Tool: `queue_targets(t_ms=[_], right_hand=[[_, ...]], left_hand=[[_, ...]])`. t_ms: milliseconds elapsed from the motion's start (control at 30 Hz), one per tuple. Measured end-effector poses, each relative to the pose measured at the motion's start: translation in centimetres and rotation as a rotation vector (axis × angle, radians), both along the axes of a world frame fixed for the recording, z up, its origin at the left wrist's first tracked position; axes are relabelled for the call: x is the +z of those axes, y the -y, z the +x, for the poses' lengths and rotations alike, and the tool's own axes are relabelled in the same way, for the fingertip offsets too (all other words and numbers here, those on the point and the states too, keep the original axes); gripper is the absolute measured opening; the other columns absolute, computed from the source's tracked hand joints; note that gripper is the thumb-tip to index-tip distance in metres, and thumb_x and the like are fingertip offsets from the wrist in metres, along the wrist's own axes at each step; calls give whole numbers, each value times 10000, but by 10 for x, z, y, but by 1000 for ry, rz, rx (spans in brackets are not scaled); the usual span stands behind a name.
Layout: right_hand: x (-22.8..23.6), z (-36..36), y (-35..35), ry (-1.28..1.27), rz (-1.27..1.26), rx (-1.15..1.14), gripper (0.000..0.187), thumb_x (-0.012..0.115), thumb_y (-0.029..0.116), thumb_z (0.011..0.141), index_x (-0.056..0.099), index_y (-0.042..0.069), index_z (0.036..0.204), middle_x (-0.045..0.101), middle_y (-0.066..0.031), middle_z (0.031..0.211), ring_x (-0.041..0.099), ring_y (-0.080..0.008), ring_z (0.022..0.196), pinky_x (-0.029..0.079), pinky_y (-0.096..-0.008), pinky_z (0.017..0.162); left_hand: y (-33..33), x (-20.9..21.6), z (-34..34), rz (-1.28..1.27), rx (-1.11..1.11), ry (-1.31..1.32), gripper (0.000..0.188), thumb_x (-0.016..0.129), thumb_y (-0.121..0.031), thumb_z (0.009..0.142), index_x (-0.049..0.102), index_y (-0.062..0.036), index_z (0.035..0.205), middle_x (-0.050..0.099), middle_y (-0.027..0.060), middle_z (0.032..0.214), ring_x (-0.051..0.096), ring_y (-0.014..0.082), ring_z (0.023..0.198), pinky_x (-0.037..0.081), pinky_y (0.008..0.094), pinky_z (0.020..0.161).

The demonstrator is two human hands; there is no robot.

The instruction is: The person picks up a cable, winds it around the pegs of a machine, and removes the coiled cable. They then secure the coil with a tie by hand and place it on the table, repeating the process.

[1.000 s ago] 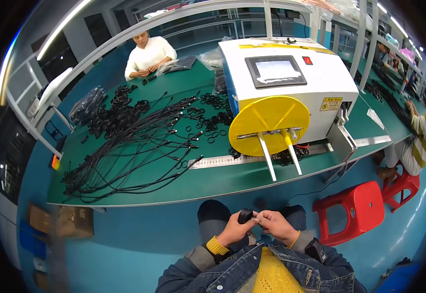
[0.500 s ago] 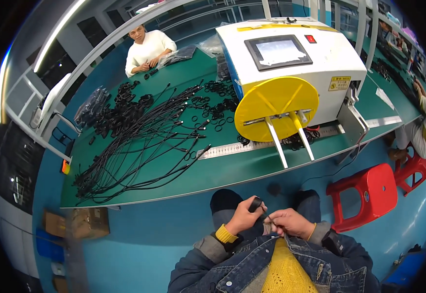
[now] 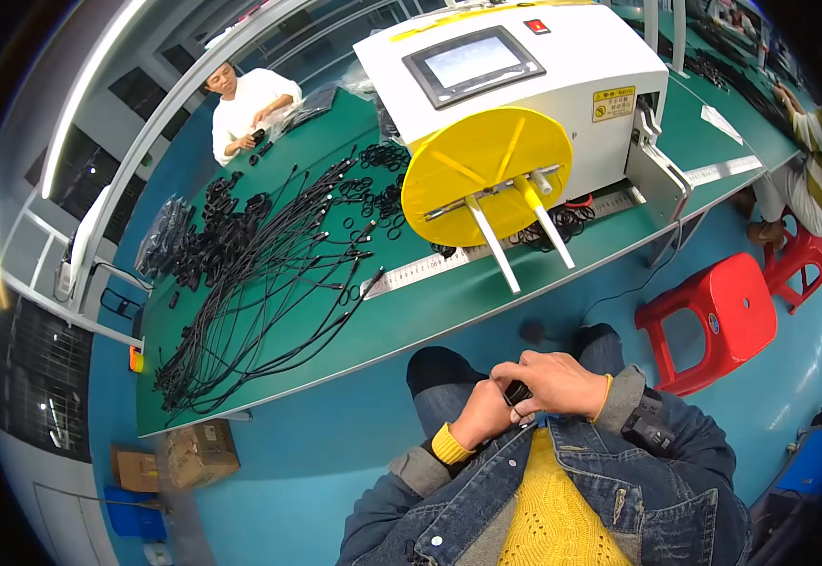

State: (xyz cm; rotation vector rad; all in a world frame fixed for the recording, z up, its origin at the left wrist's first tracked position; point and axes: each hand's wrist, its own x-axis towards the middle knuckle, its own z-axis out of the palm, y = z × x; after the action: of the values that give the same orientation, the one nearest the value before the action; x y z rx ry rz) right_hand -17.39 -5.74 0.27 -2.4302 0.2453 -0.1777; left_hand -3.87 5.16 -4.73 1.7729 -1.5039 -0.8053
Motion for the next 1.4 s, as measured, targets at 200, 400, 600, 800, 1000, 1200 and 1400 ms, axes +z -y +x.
queue_targets(t_ms=[200, 400, 600, 800, 1000, 1200, 1400], right_hand=[[-31, 4, -5, 112, 345, -156, 436, 723, 198, 664, 495, 21, 991, 585, -132, 809, 581, -266, 674, 463, -322, 581], [-63, -12, -18, 139, 1623, -228, 235, 641, 131, 764, 515, 27, 933, 573, -72, 729, 548, -124, 539, 435, -235, 464], [-38, -19, -12, 160, 1444, -495, 126, 479, 144, 862, 538, 39, 897, 551, -25, 644, 483, -57, 457, 368, -190, 379], [-35, -13, 21, 238, 1194, -474, 173, 437, 184, 863, 542, 48, 857, 513, -15, 557, 433, -56, 395, 326, -191, 345], [-18, 8, 40, 159, 1113, -485, 252, 435, 261, 881, 560, 41, 873, 519, -10, 570, 438, -54, 416, 326, -201, 357], [-20, 36, 39, 20, 630, -266, 391, 429, 363, 881, 552, -6, 838, 548, -90, 589, 515, -204, 475, 410, -342, 455], [-4, 45, -9, -17, -219, -155, 411, 528, 397, 800, 512, -8, 737, 551, -234, 608, 558, -394, 600, 437, -483, 549]], left_hand=[[-5, -14, 0, 1, 27, -334, 412, 715, -139, 680, 539, -2, 1026, 616, 112, 845, 607, 203, 765, 474, 307, 703], [-9, 1, -1, -41, -12, -737, 463, 678, -115, 741, 461, -25, 1140, 545, 20, 833, 527, 101, 705, 440, 228, 608], [-19, 0, 3, 302, -17, -1362, 498, 619, -261, 797, 410, -61, 1201, 474, 5, 795, 470, 87, 656, 371, 186, 532], [-5, 15, 8, 321, -104, -1465, 618, 621, -214, 711, 365, -38, 1246, 486, 34, 859, 494, 147, 724, 405, 246, 547], [10, 13, 27, 314, -125, -1726, 716, 624, -168, 655, 325, -16, 1288, 455, 95, 921, 457, 187, 789, 407, 246, 540], [2, 16, 28, 262, -76, -1690, 635, 645, -175, 661, 398, 17, 1213, 468, 85, 882, 456, 155, 739, 388, 236, 508], [-1, -21, -6, -247, 55, -492, 234, 647, -134, 732, 543, 0, 894, 602, 65, 774, 567, 121, 643, 460, 294, 549]])
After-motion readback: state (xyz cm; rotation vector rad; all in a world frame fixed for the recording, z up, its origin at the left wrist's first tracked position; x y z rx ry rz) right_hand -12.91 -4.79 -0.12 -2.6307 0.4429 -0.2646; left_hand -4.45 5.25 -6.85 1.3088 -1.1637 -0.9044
